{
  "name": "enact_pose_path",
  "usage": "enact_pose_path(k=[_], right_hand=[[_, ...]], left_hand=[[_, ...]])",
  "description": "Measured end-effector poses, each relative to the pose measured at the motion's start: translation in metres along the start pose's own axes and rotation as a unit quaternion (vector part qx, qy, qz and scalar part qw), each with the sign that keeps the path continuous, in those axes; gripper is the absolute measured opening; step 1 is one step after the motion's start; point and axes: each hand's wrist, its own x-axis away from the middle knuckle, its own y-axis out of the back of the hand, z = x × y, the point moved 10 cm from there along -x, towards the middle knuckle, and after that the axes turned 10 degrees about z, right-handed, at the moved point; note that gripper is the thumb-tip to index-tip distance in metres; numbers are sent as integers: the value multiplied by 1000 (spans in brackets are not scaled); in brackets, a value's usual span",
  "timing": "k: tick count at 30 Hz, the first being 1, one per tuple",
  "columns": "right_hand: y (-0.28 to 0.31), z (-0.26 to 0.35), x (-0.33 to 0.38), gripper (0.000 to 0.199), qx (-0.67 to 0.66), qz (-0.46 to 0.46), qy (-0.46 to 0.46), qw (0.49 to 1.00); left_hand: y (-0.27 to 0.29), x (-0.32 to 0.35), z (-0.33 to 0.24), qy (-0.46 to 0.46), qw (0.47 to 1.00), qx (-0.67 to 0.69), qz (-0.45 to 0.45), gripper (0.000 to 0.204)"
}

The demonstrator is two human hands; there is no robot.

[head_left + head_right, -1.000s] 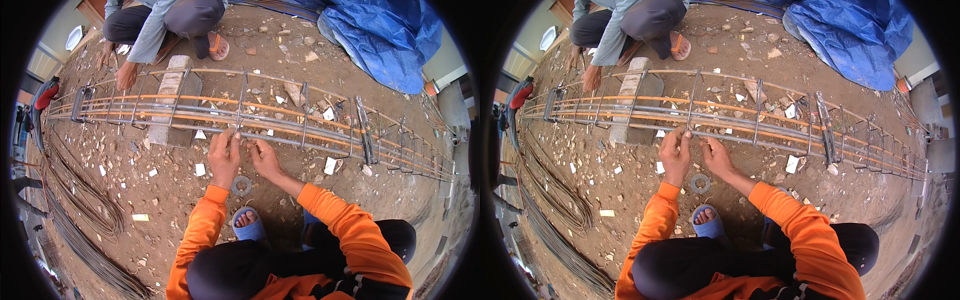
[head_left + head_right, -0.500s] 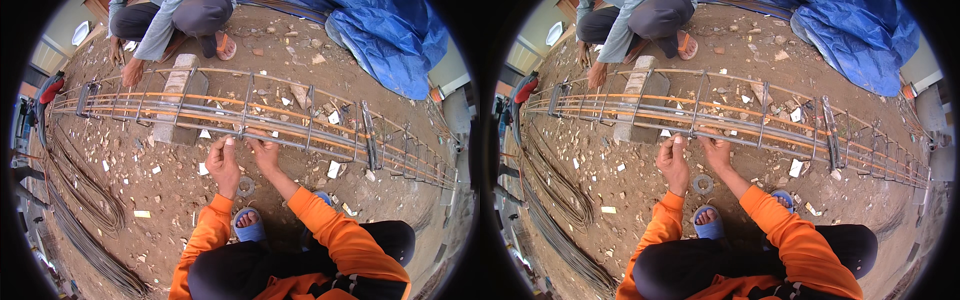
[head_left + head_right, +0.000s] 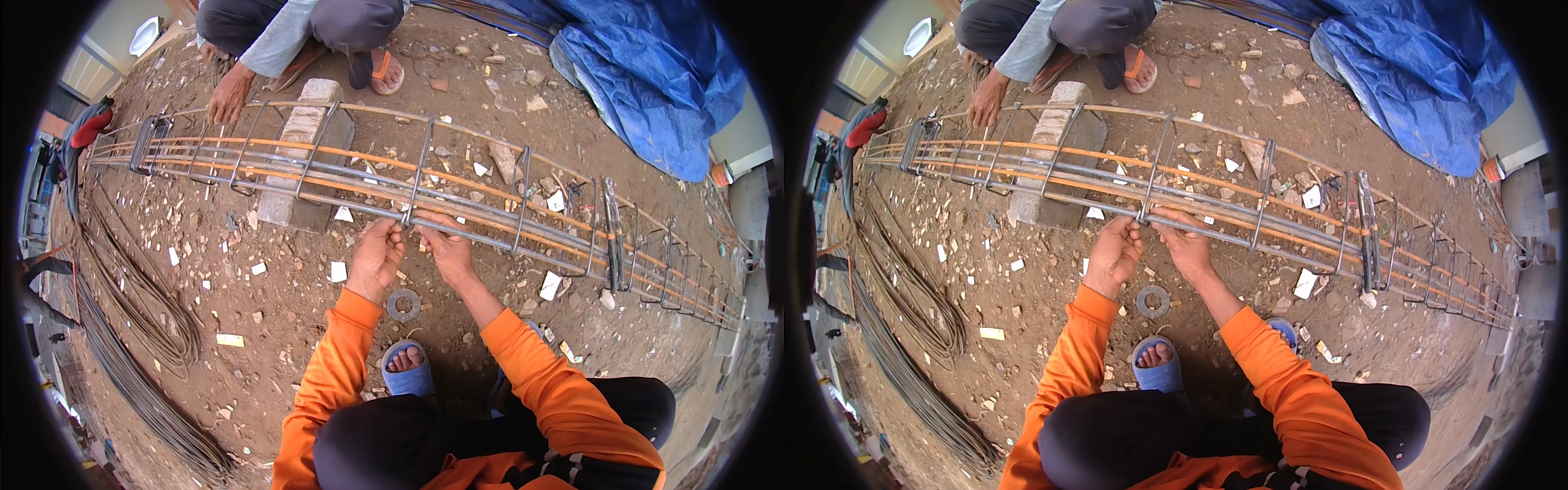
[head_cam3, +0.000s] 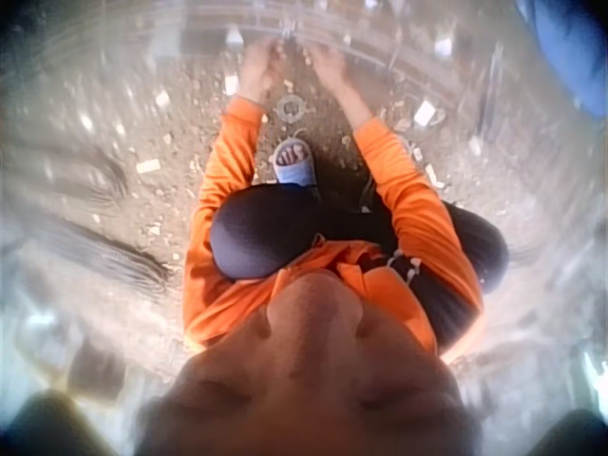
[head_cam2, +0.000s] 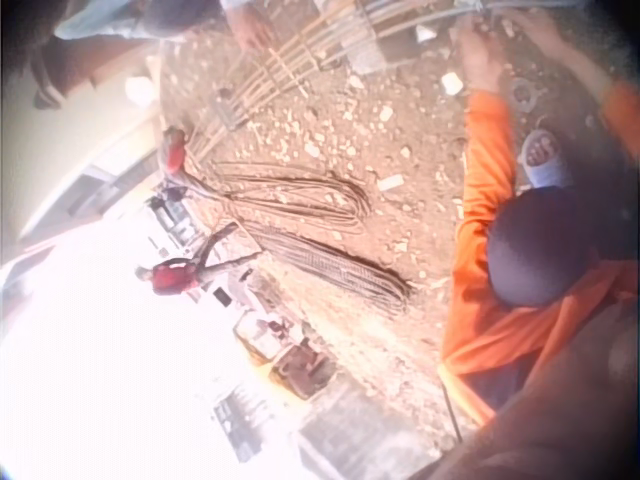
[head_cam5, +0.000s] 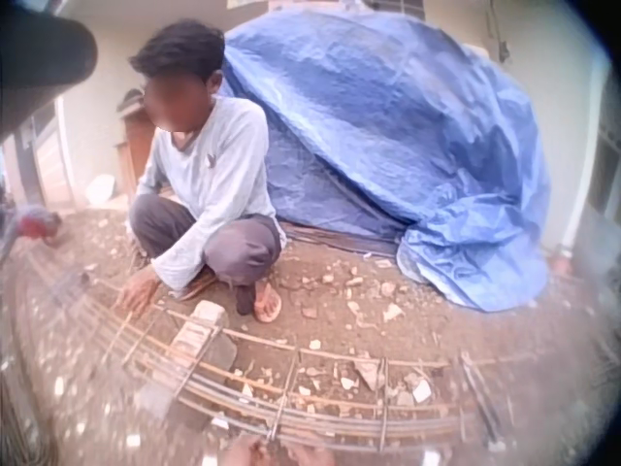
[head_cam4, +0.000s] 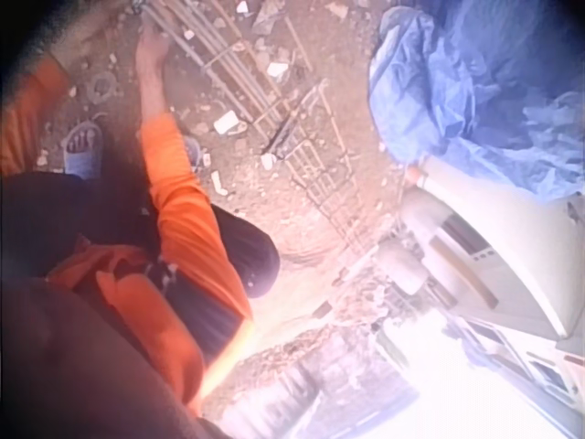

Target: The person uses pliers to twist wire ties around the intersections of a rebar cage, securing the grid structure. Another worker assists nearby by holding the rebar in place.

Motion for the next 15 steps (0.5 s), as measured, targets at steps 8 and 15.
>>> enact_pose_path(k=[8,15], right_hand=[[4,26,-5,22,133,31,91,986],[0,36,-7,22,183,39,91,978]], left_hand=[[-36,16,-5,34,995,91,33,18],[-34,3,-13,10,998,54,16,12]])
